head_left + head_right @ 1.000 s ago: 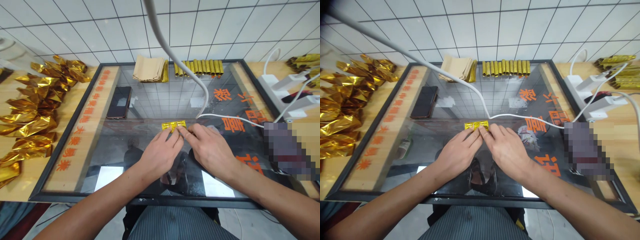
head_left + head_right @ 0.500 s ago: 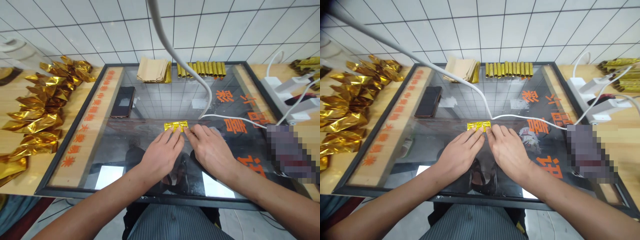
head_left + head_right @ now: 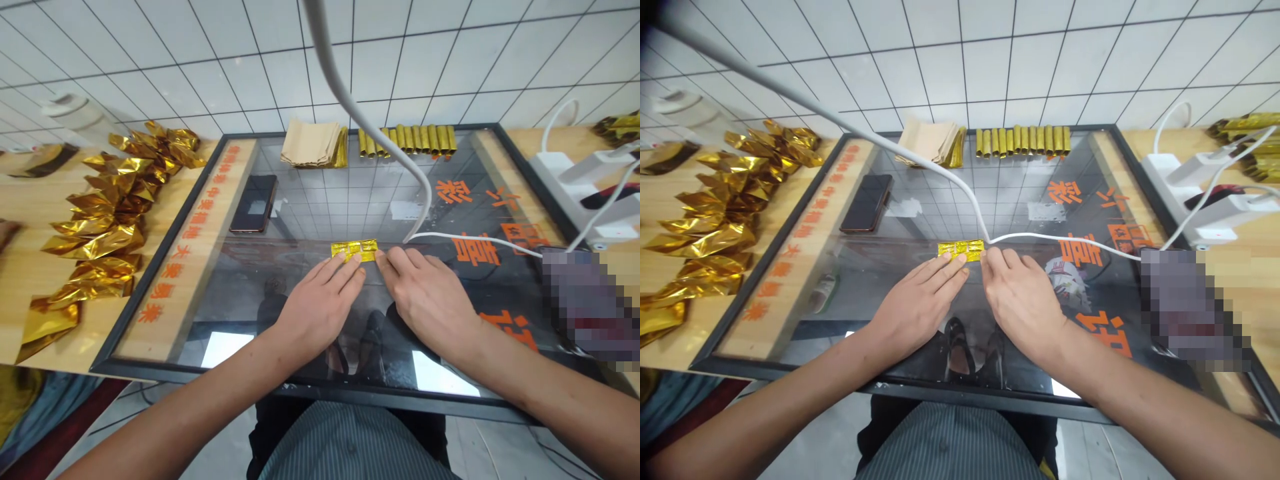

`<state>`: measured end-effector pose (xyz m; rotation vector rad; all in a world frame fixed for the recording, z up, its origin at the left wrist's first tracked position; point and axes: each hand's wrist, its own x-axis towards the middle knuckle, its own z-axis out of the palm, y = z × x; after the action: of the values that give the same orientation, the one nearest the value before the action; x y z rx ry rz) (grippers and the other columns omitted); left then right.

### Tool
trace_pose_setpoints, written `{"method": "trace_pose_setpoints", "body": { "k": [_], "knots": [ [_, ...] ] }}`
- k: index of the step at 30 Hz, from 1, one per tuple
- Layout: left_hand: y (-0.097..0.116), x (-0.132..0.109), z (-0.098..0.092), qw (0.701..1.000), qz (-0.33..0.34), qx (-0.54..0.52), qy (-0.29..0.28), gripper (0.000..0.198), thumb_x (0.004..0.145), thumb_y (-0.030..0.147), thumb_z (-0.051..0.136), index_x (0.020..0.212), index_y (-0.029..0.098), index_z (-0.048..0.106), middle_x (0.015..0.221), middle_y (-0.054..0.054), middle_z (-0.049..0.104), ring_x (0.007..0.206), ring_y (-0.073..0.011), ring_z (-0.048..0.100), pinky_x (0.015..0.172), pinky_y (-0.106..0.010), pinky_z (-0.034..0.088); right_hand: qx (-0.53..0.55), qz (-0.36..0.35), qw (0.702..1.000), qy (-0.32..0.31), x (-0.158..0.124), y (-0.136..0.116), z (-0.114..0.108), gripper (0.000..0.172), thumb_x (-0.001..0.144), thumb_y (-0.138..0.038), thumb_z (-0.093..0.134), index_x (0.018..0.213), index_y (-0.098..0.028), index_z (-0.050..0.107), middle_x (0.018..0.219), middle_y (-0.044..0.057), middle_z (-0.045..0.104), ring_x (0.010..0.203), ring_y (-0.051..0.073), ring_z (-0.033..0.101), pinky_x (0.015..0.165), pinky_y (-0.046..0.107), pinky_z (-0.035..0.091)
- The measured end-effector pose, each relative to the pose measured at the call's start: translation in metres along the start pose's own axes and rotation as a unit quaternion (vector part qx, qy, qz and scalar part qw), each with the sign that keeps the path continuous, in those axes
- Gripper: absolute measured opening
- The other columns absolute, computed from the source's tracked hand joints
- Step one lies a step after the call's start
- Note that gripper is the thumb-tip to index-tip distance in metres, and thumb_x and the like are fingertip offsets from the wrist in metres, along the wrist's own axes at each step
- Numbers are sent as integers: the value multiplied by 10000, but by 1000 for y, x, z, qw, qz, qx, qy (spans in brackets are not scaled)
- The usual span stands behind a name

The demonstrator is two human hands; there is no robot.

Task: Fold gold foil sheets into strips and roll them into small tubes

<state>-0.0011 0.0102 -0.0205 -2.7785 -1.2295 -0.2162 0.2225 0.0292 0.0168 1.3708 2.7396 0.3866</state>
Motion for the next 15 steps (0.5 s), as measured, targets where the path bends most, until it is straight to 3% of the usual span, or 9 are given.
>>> {"method": "trace_pose_setpoints", "body": {
  "k": [9,15],
  "knots": [
    [0,-10,-1,998,-4,-23,54,406,1141,213,427,1416,38,668,1569,-198,645,1507,-326,581,1248,-507,510,17,-4,1000,7,0,2,0,365,975,-24,518,1273,-80,722,1066,148,689,923,297,604,749,421,459],
    [-6,-5,-13,993,-36,-94,70,315,1115,205,478,1328,133,699,1501,-140,706,1391,-287,666,1112,-469,569,26,-6,1000,-1,1,5,-1,354,945,-15,544,1242,-68,729,1055,143,687,904,293,605,724,428,449]
  ]
}}
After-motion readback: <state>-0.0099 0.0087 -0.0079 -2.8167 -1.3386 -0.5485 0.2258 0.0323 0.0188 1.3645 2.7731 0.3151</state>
